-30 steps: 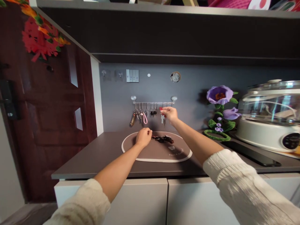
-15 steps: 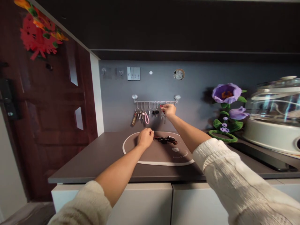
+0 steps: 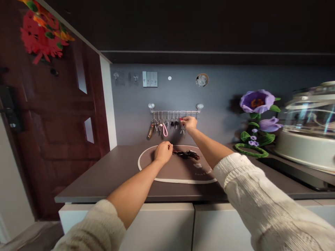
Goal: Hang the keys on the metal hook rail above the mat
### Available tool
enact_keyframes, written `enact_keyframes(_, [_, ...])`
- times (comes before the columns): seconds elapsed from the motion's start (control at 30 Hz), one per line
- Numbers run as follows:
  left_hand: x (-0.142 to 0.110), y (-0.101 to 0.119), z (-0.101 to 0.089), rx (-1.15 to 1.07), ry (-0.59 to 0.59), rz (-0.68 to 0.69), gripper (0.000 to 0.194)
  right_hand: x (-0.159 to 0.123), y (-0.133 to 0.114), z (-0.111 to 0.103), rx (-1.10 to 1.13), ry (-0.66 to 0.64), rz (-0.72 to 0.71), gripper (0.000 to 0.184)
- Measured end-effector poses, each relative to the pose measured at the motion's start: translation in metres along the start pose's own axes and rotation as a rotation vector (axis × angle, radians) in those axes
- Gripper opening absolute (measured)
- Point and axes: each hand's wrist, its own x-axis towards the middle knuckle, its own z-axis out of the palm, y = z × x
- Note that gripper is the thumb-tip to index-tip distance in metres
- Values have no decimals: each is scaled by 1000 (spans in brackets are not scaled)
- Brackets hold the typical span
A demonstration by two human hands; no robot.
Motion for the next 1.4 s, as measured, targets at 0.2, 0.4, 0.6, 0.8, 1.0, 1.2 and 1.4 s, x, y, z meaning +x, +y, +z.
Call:
enact_keyframes(0.2, [1, -1, 0, -6, -3, 5, 24, -8, 14, 4, 64, 5, 59, 12])
enact_keyframes(0.4, [1, -3, 0, -16, 11, -15, 23, -11, 30, 10, 128, -26, 77, 19])
enact_keyframes(0.6, [2, -4, 0, -26, 5, -11, 23, -13, 37, 11, 164, -82, 63, 25])
enact_keyframes(0.8, [2, -5, 2, -31, -3, 32, 22, -22, 33, 6, 207, -177, 51, 33])
enact_keyframes(1.0, [1, -4, 2, -41, -26, 122, 20, -41, 25, -15, 177, -273, 48, 31])
enact_keyframes(1.2, [0, -3, -1, -65, -80, 206, 16, -67, 17, -47, 73, -402, 59, 19])
enact_keyframes(1.4, [-2, -3, -1, -78, -112, 271, 16, -88, 29, -71, -46, -496, 26, 14])
